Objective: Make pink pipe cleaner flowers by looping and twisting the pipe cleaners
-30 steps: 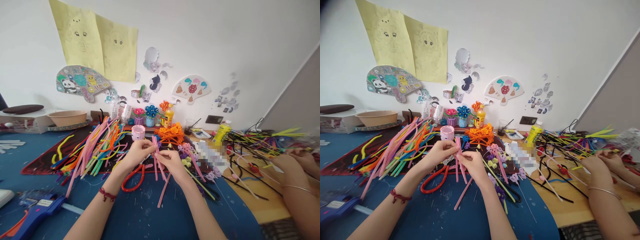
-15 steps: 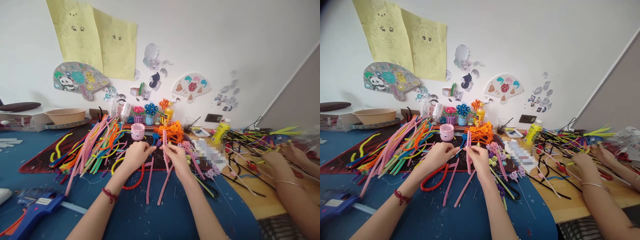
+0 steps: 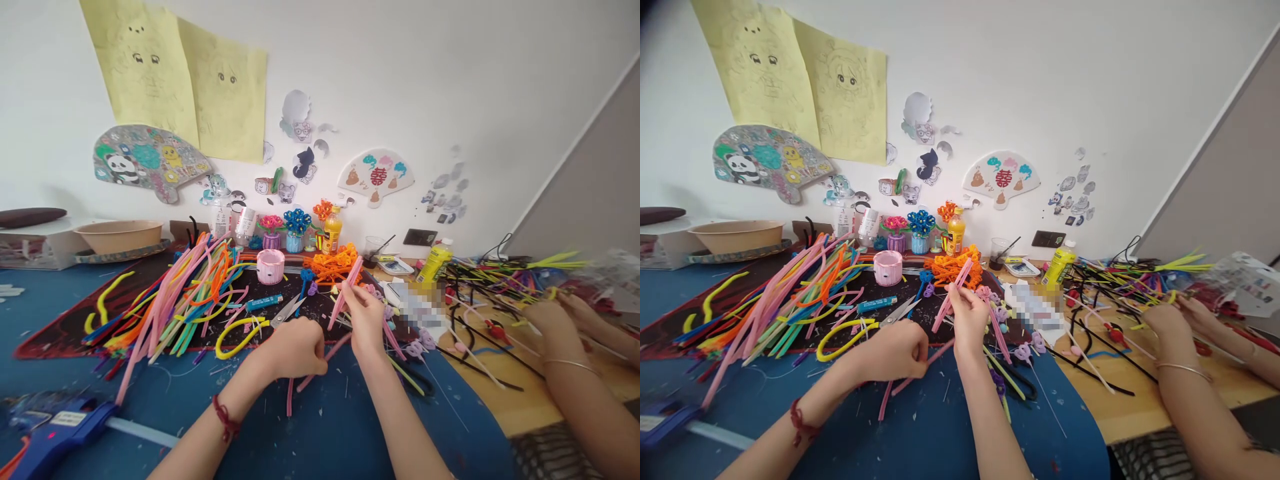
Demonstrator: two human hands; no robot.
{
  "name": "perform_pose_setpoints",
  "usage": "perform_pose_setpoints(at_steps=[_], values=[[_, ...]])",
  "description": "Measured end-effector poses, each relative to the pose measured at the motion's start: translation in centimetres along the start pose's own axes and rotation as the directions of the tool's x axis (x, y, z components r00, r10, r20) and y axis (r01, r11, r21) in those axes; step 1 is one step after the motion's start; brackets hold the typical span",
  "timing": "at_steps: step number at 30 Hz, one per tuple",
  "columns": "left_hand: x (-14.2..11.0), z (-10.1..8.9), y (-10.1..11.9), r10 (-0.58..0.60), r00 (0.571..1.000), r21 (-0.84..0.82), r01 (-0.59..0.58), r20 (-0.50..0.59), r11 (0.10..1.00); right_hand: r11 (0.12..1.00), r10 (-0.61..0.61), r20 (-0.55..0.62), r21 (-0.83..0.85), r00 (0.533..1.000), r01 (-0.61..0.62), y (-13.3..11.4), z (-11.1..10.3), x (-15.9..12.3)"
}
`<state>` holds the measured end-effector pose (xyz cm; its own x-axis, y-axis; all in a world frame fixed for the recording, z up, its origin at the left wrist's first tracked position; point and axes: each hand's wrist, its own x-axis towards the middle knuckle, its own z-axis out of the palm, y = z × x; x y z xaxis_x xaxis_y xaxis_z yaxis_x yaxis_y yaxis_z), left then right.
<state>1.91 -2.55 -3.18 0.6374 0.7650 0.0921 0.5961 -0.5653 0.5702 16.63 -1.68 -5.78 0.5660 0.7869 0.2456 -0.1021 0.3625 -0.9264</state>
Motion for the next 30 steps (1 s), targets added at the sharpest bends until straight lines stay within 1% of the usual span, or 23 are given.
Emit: perform_pose_setpoints(at_steps=[2,3,5,6,7,9,10,11,13,16,21,23,24,26,28,30], values=[[0.3,-1.1,-0.6,-0.055,0.991,0.01,0.057,-0.12,0.998,0.999,0.002,-0.068,0.035,0.998,0.001,0.0,-0.3,0.1],[0.4,-1.6,-0.9,-0.086,0.977,0.01,0.09,-0.194,0.996,0.999,0.014,-0.077,0.05,0.997,-0.01,0.1,-0.4,0.2],[0.6,-2.5,-1.0,-0.114,0.941,-0.009,0.117,-0.319,0.993,0.997,0.052,-0.031,0.06,0.998,-0.05,0.4,-0.5,0.2],[0.7,-2.7,-0.9,-0.103,0.93,-0.029,0.099,-0.352,0.995,0.996,0.075,0.03,0.049,0.997,-0.076,0.5,-0.4,0.2],[0.7,-2.7,-0.6,-0.076,0.931,-0.068,0.055,-0.358,0.996,0.994,0.095,0.105,0.033,0.99,-0.099,0.7,-0.3,0.2],[0.7,-2.5,0.0,0.009,0.947,-0.194,-0.076,-0.323,0.978,0.991,0.129,0.253,0.005,0.959,-0.134,1.0,0.1,0.0],[0.7,-2.2,0.2,0.042,0.954,-0.249,-0.12,-0.298,0.961,0.989,0.139,0.309,-0.002,0.941,-0.146,1.1,0.3,-0.1],[0.7,-1.9,0.3,0.058,0.958,-0.276,-0.139,-0.281,0.951,0.988,0.147,0.347,-0.004,0.926,-0.155,1.2,0.5,-0.3],[0.8,-1.4,0.2,0.054,0.963,-0.274,-0.129,-0.265,0.953,0.985,0.158,0.394,0.001,0.906,-0.172,1.2,0.9,-0.6],[1.1,-1.2,-0.5,0.026,0.959,-0.244,-0.098,-0.283,0.965,0.979,0.174,0.458,0.016,0.872,-0.203,0.8,1.0,-0.9],[1.4,-1.6,-1.4,-0.01,0.949,-0.214,-0.061,-0.315,0.975,0.954,0.177,0.606,0.088,0.775,-0.287,0.0,0.6,-1.0],[1.3,-1.7,-1.4,-0.024,0.947,-0.197,-0.042,-0.321,0.979,0.947,0.175,0.64,0.098,0.748,-0.305,-0.1,0.6,-1.0],[1.3,-1.7,-1.4,-0.03,0.946,-0.19,-0.034,-0.324,0.981,0.948,0.172,0.65,0.094,0.74,-0.303,-0.1,0.6,-1.0],[1.2,-1.6,-1.4,-0.031,0.946,-0.18,-0.028,-0.321,0.983,0.956,0.165,0.653,0.078,0.739,-0.283,0.0,0.6,-1.1],[1.1,-1.6,-1.3,-0.016,0.955,-0.181,-0.04,-0.297,0.983,0.966,0.171,0.629,0.043,0.758,-0.253,0.2,0.6,-1.0],[1.0,-1.8,-1.2,0.011,0.967,-0.193,-0.062,-0.255,0.979,0.976,0.179,0.581,-0.004,0.794,-0.217,0.4,0.6,-0.9]])
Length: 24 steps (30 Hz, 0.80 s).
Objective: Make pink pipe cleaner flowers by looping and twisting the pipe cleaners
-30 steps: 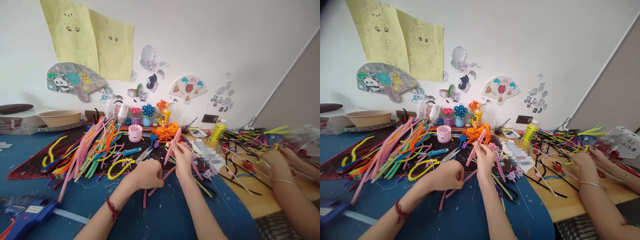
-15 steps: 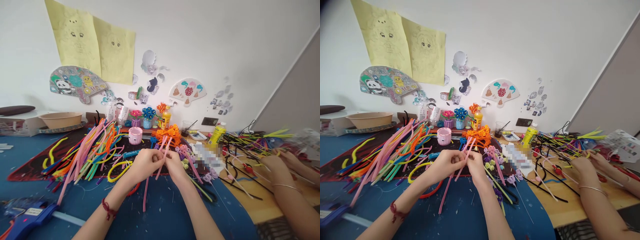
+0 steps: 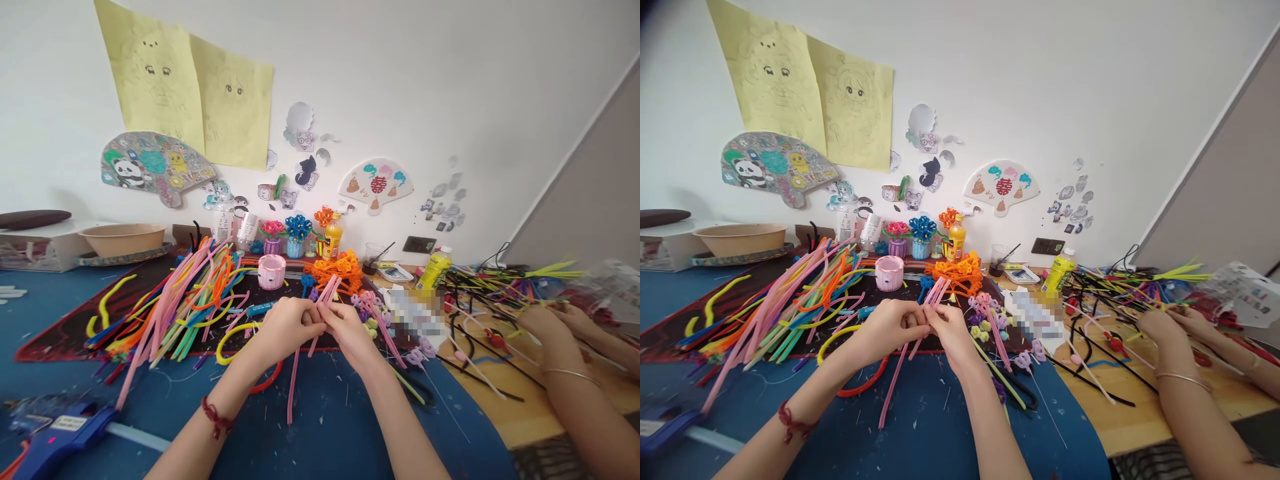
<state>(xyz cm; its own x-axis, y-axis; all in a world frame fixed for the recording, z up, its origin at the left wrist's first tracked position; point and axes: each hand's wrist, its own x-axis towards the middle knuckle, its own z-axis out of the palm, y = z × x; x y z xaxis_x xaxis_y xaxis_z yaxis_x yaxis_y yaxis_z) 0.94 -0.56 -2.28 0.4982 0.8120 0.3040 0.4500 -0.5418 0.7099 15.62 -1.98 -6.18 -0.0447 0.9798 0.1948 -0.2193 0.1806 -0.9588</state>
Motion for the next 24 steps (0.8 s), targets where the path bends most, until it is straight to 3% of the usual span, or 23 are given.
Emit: perform_pose_setpoints(at_steps=[2,4,7,11,14,20,24], values=[[0.0,-0.5,0.2,0.003,1.0,-0.019,-0.003,-0.002,1.0,0.999,-0.006,-0.048,-0.047,0.999,0.004,0.0,-0.2,0.1],[0.1,-1.0,0.3,-0.021,0.994,-0.04,0.017,-0.106,0.999,0.997,0.005,-0.051,-0.075,0.999,-0.009,-0.1,-0.2,0.0],[0.4,-1.4,0.1,-0.077,0.968,-0.111,0.052,-0.238,0.992,0.992,0.059,0.041,-0.117,0.997,-0.054,-0.3,-0.1,-0.3],[0.7,-0.9,-1.0,-0.103,0.984,-0.198,0.073,-0.146,0.978,0.99,0.063,0.154,-0.134,0.986,-0.043,-0.5,0.3,-0.6],[0.8,-0.4,-1.6,-0.089,0.984,-0.235,0.052,-0.152,0.971,0.994,0.051,0.182,-0.102,0.982,-0.033,-0.4,0.4,-0.6],[0.8,-0.1,-1.0,-0.04,0.984,-0.37,-0.028,-0.175,0.929,0.993,0.094,0.187,-0.082,0.978,-0.08,-0.4,0.3,-0.6],[0.8,0.0,-1.1,-0.052,0.991,-0.466,-0.011,-0.121,0.885,0.992,0.083,0.154,-0.104,0.985,-0.068,-0.8,0.4,-0.7]])
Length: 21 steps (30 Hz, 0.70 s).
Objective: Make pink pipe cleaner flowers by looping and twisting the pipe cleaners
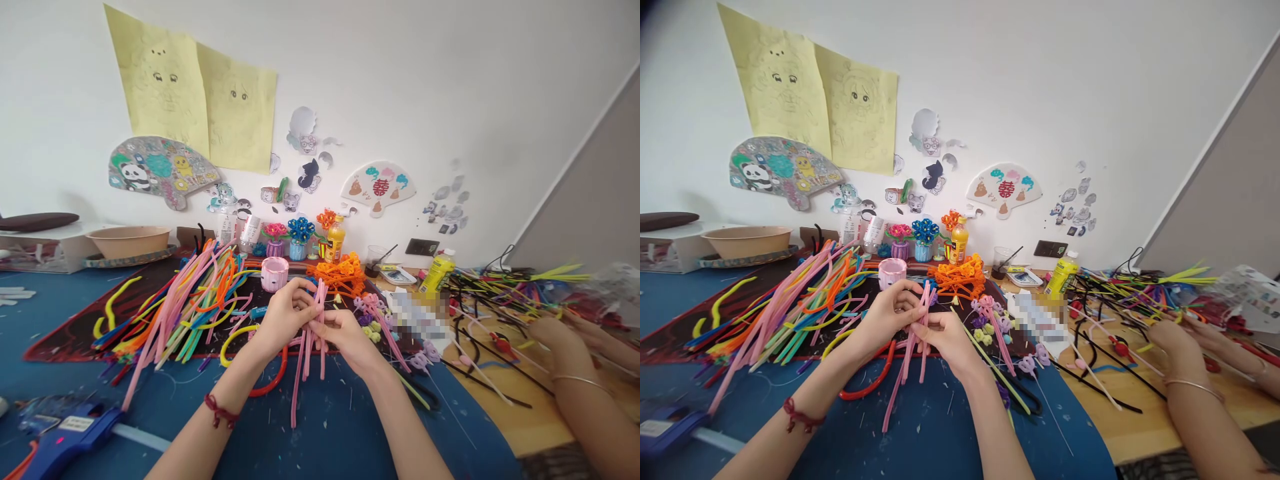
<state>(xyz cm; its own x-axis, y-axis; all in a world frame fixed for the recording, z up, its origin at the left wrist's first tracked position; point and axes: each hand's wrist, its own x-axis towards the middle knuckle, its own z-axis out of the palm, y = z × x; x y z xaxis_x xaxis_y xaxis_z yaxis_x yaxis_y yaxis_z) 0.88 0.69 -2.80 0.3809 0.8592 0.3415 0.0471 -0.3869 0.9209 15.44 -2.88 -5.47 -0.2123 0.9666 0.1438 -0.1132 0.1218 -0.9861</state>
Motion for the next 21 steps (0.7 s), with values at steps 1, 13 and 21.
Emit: perform_pose_setpoints(at_steps=[1,13,21], values=[[0.1,-0.1,-0.1,-0.01,1.0,-0.009,0.01,0.022,1.0,1.0,-0.004,-0.006,-0.011,1.0,0.004,-0.1,0.0,0.0],[-0.5,-0.9,1.7,-0.079,0.99,-0.013,0.081,0.118,0.997,0.999,0.02,0.051,-0.045,0.998,-0.018,0.0,-0.5,-0.1],[-0.2,-1.0,1.2,-0.06,0.997,-0.026,0.061,0.056,0.998,0.998,-0.013,-0.055,-0.056,0.998,0.01,0.1,-0.5,0.1]])
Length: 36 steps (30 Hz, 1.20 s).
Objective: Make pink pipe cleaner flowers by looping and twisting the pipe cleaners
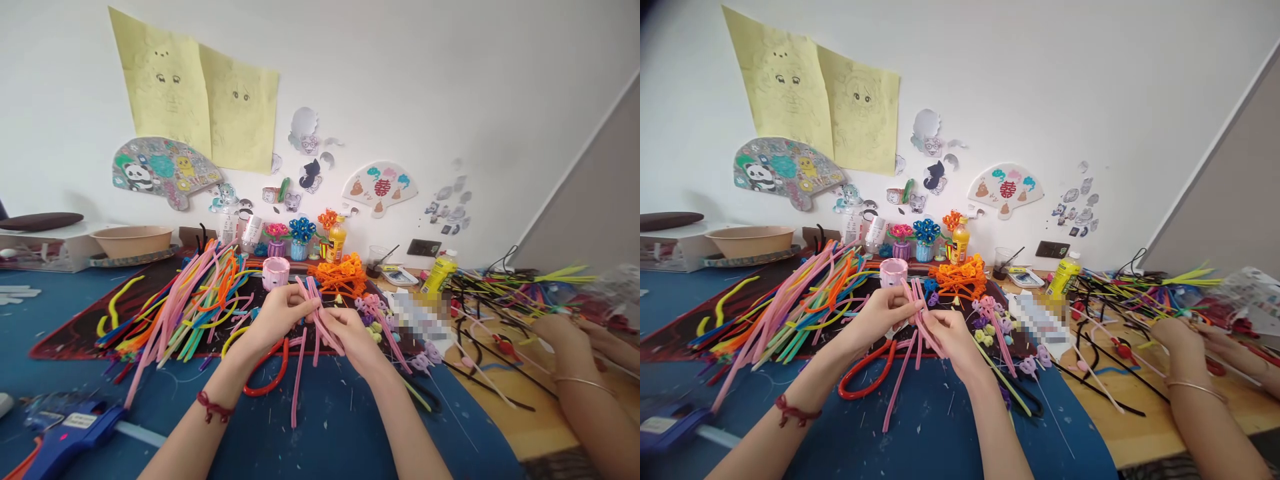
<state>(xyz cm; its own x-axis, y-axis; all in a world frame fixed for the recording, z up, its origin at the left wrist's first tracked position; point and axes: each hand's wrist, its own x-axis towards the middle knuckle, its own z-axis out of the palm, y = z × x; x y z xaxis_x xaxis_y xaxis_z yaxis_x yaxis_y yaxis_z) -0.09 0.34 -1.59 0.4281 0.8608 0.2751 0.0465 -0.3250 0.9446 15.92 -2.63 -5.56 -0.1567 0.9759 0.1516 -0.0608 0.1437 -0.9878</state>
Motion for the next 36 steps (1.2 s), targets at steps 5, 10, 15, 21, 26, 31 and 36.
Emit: perform_pose_setpoints(at_steps=[5,10,15,21,26,31,36], values=[[0.2,0.0,-0.6,0.007,0.996,0.101,0.002,-0.085,0.995,0.999,-0.045,0.008,0.01,0.999,0.045,-0.3,0.3,-0.1],[0.3,-0.2,-0.9,0.021,0.995,0.173,-0.003,-0.102,0.985,1.0,-0.024,0.015,0.015,1.0,0.024,-0.1,0.4,-0.1],[0.3,-0.6,-0.7,0.006,0.996,0.255,0.017,-0.091,0.967,0.996,-0.052,-0.07,-0.073,0.996,0.047,0.2,0.2,0.1],[0.0,-0.3,-0.1,0.003,0.996,0.309,0.025,-0.09,0.951,0.987,-0.025,-0.073,-0.162,0.997,0.013,0.0,0.2,0.2],[0.2,-0.3,-0.5,0.019,0.995,0.304,0.011,-0.096,0.953,0.983,-0.075,-0.058,-0.174,0.995,0.064,0.1,0.1,0.2],[0.4,-0.4,-1.4,0.029,0.998,0.254,-0.014,-0.054,0.967,0.981,-0.097,-0.07,-0.174,0.993,0.084,0.3,0.1,0.2],[0.4,-0.3,-1.5,0.031,0.997,0.237,-0.012,-0.076,0.971,0.979,-0.118,-0.054,-0.172,0.992,0.107,0.5,0.0,0.3]])
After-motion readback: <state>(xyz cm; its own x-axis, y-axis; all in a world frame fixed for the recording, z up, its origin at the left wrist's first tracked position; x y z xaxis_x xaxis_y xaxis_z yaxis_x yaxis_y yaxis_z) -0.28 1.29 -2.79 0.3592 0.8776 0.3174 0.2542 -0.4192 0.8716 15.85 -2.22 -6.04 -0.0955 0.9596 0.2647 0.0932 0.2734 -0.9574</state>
